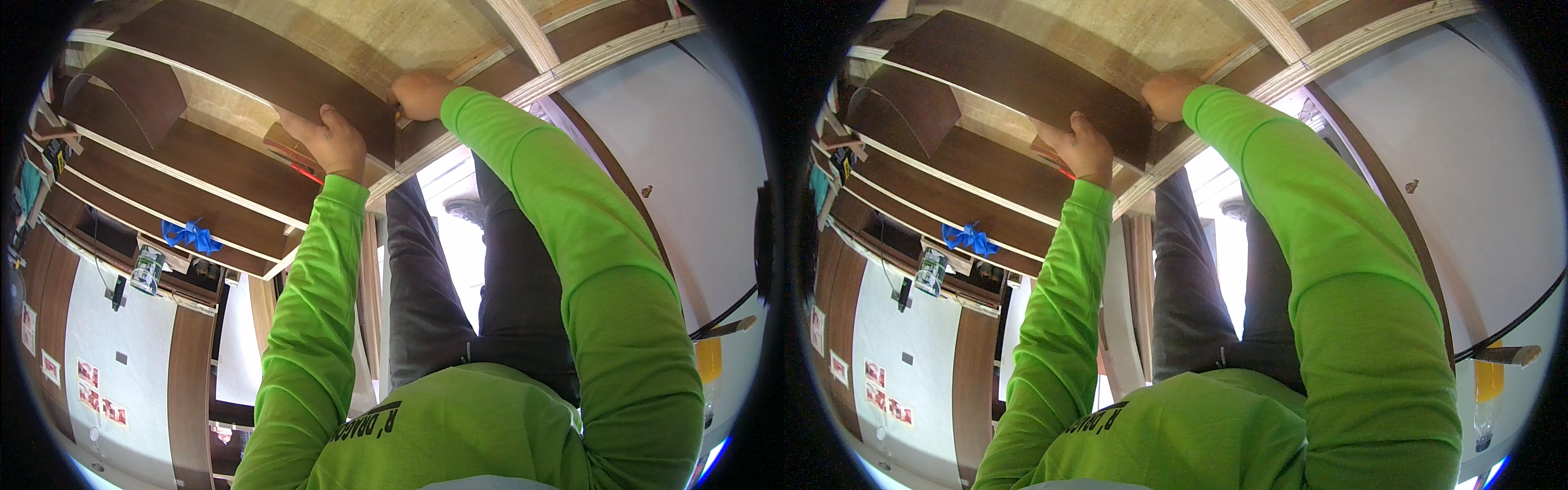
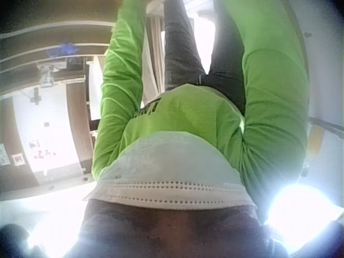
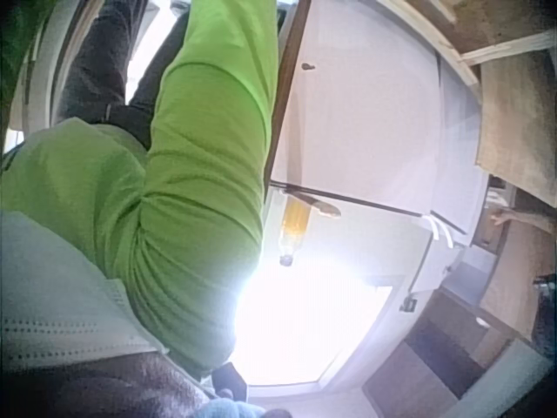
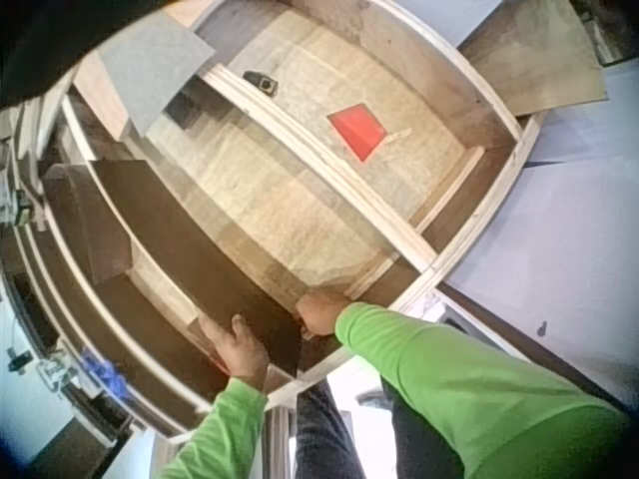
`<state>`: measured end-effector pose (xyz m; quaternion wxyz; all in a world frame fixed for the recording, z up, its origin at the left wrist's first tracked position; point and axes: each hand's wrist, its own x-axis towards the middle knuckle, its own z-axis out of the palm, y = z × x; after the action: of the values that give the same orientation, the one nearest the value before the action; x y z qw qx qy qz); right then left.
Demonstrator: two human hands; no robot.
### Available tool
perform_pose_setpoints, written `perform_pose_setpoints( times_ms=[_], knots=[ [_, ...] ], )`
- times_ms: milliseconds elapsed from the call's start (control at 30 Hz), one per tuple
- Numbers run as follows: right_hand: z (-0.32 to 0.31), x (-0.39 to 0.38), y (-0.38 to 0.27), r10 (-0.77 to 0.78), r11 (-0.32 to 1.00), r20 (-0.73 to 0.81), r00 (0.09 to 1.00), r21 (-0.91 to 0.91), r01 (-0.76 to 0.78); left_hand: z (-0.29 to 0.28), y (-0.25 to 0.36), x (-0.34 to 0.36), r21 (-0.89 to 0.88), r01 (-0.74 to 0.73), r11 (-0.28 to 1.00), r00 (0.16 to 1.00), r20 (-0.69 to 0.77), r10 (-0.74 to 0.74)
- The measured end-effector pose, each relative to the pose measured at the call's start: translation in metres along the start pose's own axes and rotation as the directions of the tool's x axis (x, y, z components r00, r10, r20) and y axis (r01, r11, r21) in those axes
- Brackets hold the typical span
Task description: The person positions a curved wooden panel against a wooden cabinet frame, aligns it, and marks the wood with a pencil. They then remove the panel and place it on a workbench to mark it further.
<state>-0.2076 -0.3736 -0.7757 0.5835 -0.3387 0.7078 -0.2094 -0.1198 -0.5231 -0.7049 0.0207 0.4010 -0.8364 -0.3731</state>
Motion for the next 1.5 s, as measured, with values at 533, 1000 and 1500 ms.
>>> perform_pose_setpoints(
  times_ms=[533, 1000, 1500],
  knots=[
    [0.013, 0.007, 0.008, -0.015, 0.999, -0.083, 0.996, -0.052, 0.011, 0.003, -0.001, 0.002, -0.118, 0.023, 0.993, 1.0, -0.019, -0.025],
    [0.009, 0.006, 0.005, -0.024, 0.999, -0.049, 0.998, -0.024, 0.023, 0.001, 0.003, 0.0, -0.078, 0.008, 0.997, 1.0, -0.024, -0.01],
    [0.013, 0.008, 0.007, -0.025, 0.996, -0.067, 0.997, -0.091, 0.019, 0.001, -0.002, 0.002, -0.112, 0.019, 0.994, 1.0, 0.001, -0.019]
  ],
)
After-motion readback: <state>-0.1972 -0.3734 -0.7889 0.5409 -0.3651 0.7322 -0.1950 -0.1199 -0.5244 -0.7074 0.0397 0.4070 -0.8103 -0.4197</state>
